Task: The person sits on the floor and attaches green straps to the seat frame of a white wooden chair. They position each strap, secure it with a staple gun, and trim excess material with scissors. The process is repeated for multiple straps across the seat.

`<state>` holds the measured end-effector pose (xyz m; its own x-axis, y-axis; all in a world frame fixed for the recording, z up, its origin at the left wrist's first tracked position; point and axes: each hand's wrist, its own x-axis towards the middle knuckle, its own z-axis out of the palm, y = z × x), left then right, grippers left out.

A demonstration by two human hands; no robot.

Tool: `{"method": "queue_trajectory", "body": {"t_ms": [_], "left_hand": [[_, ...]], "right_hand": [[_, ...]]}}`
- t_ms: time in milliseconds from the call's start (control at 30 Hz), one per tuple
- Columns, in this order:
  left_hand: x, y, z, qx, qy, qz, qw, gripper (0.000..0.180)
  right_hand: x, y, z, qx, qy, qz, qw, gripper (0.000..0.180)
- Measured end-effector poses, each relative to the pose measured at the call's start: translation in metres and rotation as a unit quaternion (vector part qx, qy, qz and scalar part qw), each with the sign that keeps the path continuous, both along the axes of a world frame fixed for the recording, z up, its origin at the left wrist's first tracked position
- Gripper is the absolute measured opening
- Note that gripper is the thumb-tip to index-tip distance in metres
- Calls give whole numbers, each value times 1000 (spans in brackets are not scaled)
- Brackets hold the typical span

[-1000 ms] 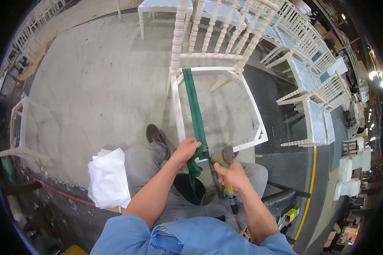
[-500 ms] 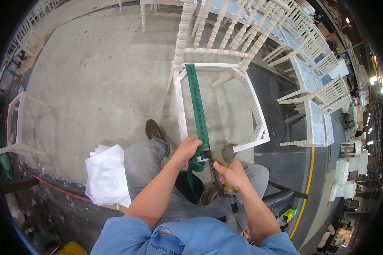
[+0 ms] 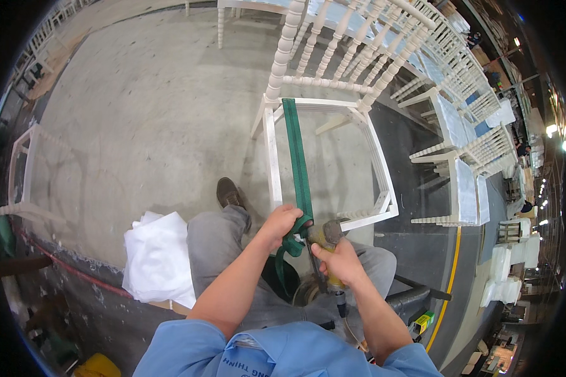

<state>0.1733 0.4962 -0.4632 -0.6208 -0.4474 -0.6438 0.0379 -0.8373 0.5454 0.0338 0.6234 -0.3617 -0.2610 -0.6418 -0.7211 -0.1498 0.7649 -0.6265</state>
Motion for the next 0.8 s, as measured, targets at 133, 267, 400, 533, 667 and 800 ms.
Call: {"method": "queue_trajectory", "body": {"t_ms": [133,267,400,533,667,800], "left_hand": [[3,0,4,11,-1,-6,1000,27],[7,-4,3,-19,12,-33,999,28],[10,-1,3,-68,3,-95,993,33],[8,16,17,-162,-14,-140,977,28],[4,39,16,-311,-46,-140,939,30],[-1,60,15,-452,-96,-203,863,35]], "right_hand": [[7,0,-2,-10,-14,-9,1000,38],[-3,13,15,-23,-24,-63,997,34],[-52,59,81,-118,-30,-131,984,28],[-116,152,137,-159,101,-240,952,35],[-167,256,159,-136,152,-383,901,36],[-189,366,132,-105,84,-516,846,36]]}}
